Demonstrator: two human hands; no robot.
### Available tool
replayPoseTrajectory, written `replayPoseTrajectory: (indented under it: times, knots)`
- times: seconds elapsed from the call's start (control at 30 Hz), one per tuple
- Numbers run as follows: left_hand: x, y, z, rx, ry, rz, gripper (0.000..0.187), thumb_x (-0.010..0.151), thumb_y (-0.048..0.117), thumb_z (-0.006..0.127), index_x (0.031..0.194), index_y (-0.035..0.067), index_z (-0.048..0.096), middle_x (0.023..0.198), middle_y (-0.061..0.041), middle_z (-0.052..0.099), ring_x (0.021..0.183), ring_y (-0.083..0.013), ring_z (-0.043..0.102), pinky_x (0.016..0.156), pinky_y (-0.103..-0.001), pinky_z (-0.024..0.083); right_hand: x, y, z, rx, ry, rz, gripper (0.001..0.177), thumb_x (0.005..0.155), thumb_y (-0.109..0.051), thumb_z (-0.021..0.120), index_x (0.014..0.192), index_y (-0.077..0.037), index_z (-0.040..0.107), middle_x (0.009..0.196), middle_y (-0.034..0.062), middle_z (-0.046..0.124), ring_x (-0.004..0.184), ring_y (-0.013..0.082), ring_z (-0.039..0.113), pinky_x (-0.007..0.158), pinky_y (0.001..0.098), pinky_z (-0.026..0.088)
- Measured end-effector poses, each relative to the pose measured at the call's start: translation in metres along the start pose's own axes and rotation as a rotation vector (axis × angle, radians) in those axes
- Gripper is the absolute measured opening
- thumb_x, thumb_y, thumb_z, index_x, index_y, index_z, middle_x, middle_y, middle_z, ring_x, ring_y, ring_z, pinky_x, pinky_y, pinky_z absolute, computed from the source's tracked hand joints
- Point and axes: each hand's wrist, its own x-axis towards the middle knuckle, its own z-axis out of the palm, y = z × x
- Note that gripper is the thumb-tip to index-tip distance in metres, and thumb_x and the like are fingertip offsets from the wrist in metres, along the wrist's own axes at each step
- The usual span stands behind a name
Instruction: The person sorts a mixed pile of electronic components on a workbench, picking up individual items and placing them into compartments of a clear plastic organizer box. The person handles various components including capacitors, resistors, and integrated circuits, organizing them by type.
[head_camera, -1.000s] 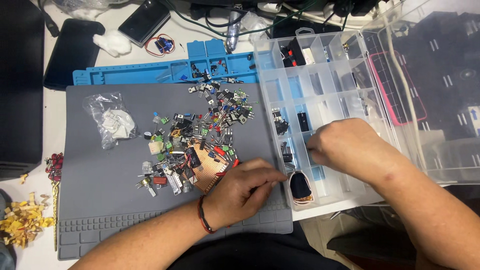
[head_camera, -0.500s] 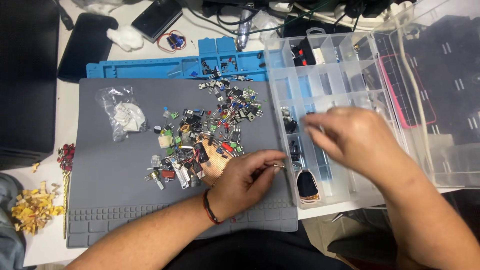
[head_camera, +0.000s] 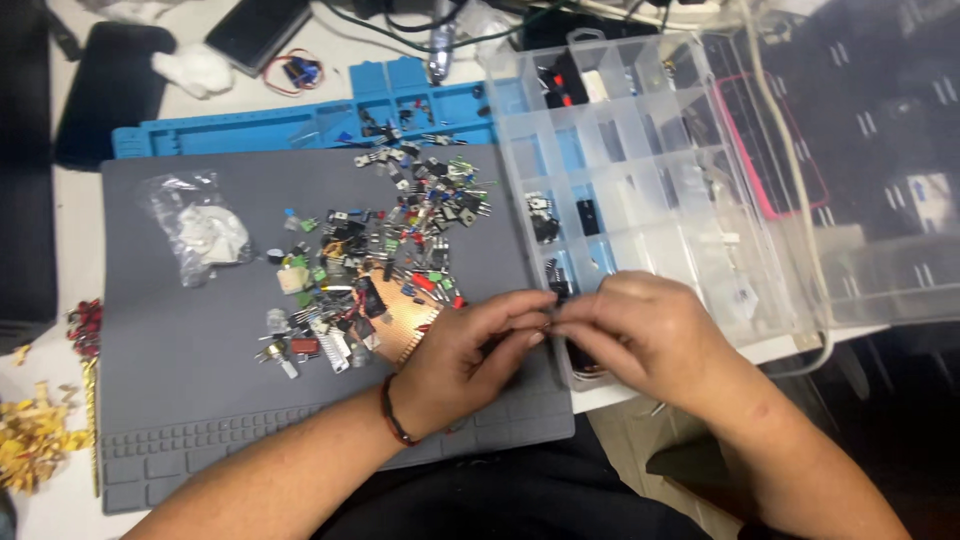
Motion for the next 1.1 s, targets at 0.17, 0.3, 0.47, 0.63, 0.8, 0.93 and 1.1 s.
replayPoseTrajectory:
  times: [0.17, 0.3, 0.47, 0.63, 0.8, 0.93, 1.1]
  knots:
    - [-0.002, -0.014, 0.013, -0.063, 0.043, -0.023, 0.033, 0.096, 0.003, 0.065, 0.129, 0.0, 0.065, 0.093, -0.011, 0.08, 0.091, -0.0235, 0.078, 0.078, -0.035, 0.06, -0.001, 0.005, 0.01, 0.062, -0.021, 0.029, 0.01, 0.086, -0.014, 0.075, 0.096, -0.012, 0.08, 0.053, 0.0022, 0.059, 0.053, 0.0239, 0.063, 0.057, 0.0364, 0.056]
    - [0.0, -0.009, 0.01, 0.015, 0.036, 0.004, 0.032, 0.097, 0.006, 0.064, 0.129, 0.002, 0.065, 0.091, -0.009, 0.079, 0.089, -0.0268, 0.078, 0.079, -0.036, 0.06, 0.004, -0.002, 0.005, 0.058, -0.065, 0.009, 0.012, 0.088, -0.016, 0.073, 0.098, -0.012, 0.078, 0.054, 0.0069, 0.057, 0.055, 0.0292, 0.064, 0.057, 0.0416, 0.057]
    - [-0.001, -0.011, 0.014, 0.026, 0.001, 0.029, 0.033, 0.101, 0.009, 0.059, 0.133, 0.003, 0.058, 0.102, -0.009, 0.073, 0.094, -0.0246, 0.071, 0.084, -0.037, 0.059, -0.012, 0.031, 0.01, 0.1, -0.017, 0.044, 0.012, 0.088, -0.022, 0.072, 0.098, -0.017, 0.076, 0.066, 0.0011, 0.063, 0.061, 0.0196, 0.064, 0.063, 0.0325, 0.053]
    - [-0.004, -0.016, 0.011, 0.361, -0.179, 0.141, 0.032, 0.109, 0.029, 0.046, 0.131, 0.011, 0.059, 0.126, -0.009, 0.068, 0.12, -0.0303, 0.066, 0.109, -0.044, 0.047, -0.029, 0.088, 0.02, 0.756, 0.158, 0.558, 0.004, 0.1, -0.011, 0.064, 0.099, -0.009, 0.067, 0.078, 0.0017, 0.058, 0.062, 0.0115, 0.05, 0.057, 0.0252, 0.042]
    - [-0.009, -0.026, 0.015, 0.564, -0.329, 0.218, 0.032, 0.099, 0.017, 0.061, 0.131, 0.012, 0.062, 0.141, -0.01, 0.061, 0.125, -0.0271, 0.062, 0.108, -0.042, 0.044, -0.013, 0.1, 0.016, 1.483, 0.208, 0.637, 0.015, 0.1, -0.012, 0.055, 0.107, -0.001, 0.062, 0.11, 0.0233, 0.065, 0.107, 0.0363, 0.065, 0.077, 0.033, 0.052]
    - [-0.007, -0.014, 0.011, 0.541, -0.392, 0.239, 0.034, 0.096, 0.013, 0.064, 0.13, 0.01, 0.061, 0.14, -0.011, 0.06, 0.127, -0.0286, 0.06, 0.105, -0.043, 0.043, 0.004, 0.066, 0.012, 1.519, 0.305, 0.708, 0.014, 0.1, -0.008, 0.06, 0.11, -0.001, 0.067, 0.106, 0.028, 0.071, 0.09, 0.0366, 0.073, 0.065, 0.03, 0.062]
    - [-0.004, -0.001, 0.005, 0.419, -0.349, 0.161, 0.029, 0.099, 0.009, 0.057, 0.128, 0.006, 0.063, 0.134, -0.014, 0.06, 0.112, -0.0328, 0.06, 0.102, -0.044, 0.045, 0.035, 0.019, -0.005, 1.392, 0.313, 0.87, 0.04, 0.098, -0.005, 0.039, 0.129, 0.015, 0.054, 0.132, 0.0435, 0.061, 0.126, 0.0522, 0.062, 0.105, 0.049, 0.051]
